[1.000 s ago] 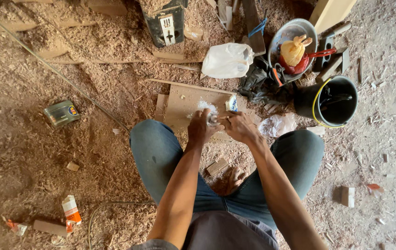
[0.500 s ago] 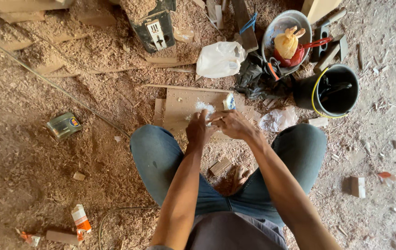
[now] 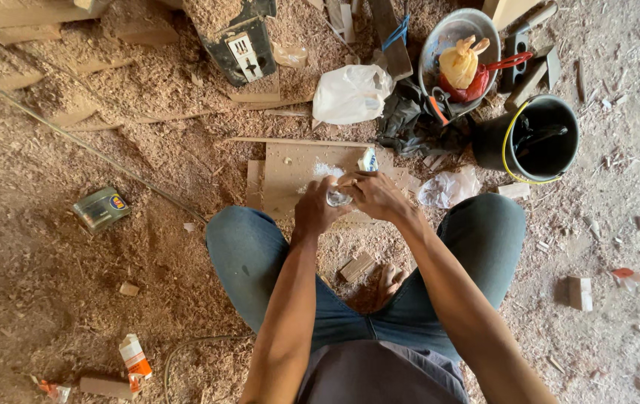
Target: The person sits on the floor and mixes a reddish paste in a small container using a wooden stick. They add a white powder from a plastic bag into the container and continue stirring the mixture.
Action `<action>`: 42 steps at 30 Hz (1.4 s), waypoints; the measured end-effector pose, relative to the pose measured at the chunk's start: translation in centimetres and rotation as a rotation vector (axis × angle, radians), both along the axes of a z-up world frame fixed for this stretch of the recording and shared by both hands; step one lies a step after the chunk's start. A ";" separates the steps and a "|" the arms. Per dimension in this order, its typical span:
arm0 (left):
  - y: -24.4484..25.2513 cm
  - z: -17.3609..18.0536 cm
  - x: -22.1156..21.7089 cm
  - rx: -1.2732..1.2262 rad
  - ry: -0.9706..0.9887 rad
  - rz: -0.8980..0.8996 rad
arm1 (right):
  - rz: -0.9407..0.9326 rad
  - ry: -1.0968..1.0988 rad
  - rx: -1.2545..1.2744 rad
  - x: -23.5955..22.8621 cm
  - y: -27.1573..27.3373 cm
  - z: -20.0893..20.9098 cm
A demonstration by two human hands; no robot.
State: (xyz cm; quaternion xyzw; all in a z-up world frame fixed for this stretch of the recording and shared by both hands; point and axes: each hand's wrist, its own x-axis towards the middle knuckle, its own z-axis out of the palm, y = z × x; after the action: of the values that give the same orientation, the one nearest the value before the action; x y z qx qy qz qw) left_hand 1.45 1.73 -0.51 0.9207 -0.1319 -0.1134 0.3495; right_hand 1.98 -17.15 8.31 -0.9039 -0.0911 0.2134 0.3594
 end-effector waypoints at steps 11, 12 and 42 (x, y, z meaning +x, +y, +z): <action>0.8 2.7 0.6 -0.055 0.124 -0.033 | 0.032 -0.110 0.139 -1.0 0.6 1.3; 0.8 3.0 0.8 -0.010 0.172 -0.024 | 0.035 -0.069 0.135 -0.9 0.3 1.5; 0.2 5.1 0.2 0.115 0.191 0.009 | 0.231 -0.120 0.011 -0.3 0.4 3.3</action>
State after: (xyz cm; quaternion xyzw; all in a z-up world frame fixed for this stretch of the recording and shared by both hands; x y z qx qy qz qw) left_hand 1.69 1.96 4.57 0.9248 -0.0873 -0.2062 0.3076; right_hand 1.65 -16.73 11.59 -0.8966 -0.2171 0.1984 0.3312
